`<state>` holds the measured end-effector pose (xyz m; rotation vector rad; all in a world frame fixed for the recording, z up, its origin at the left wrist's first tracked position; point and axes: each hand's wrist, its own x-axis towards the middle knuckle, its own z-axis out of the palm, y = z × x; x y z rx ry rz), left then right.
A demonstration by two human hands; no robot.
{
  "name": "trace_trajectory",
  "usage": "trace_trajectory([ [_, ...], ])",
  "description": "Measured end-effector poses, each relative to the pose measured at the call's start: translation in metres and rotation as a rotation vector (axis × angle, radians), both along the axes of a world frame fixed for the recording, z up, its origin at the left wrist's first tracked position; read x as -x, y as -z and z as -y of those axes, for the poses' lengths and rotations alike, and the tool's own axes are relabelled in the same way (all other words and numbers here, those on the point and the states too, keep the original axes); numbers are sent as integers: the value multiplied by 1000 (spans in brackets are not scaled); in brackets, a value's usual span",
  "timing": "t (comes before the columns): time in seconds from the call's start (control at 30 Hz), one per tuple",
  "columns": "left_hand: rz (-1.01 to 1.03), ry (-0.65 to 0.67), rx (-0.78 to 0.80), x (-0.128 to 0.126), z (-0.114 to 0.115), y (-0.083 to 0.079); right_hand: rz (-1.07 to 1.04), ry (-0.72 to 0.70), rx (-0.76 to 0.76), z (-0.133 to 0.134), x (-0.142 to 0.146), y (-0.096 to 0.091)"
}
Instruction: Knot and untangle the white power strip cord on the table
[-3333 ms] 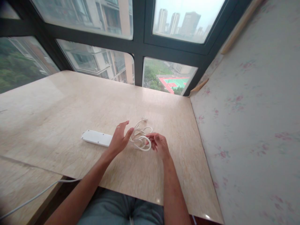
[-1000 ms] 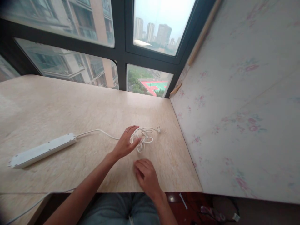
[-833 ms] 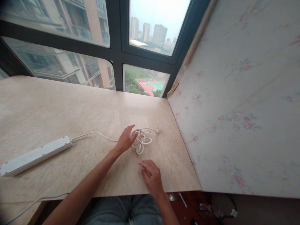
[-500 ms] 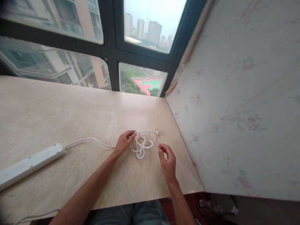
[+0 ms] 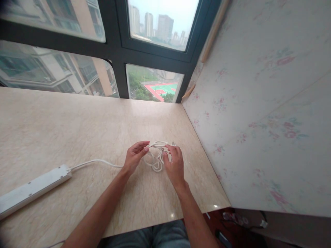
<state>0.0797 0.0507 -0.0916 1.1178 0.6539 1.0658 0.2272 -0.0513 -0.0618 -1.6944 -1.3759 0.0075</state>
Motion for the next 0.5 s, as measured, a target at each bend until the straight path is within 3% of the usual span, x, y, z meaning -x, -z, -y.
trace_trajectory([
  [0.13,29,-1,0,3,1,-6,-2,51,-23,9,-12,1],
  [0.33,62,26,-18,6,3,-11,-195,-132,141,29,-33,19],
  [0.5,81,77,-14,8,4,-13,-152,-196,103,39,-38,22],
])
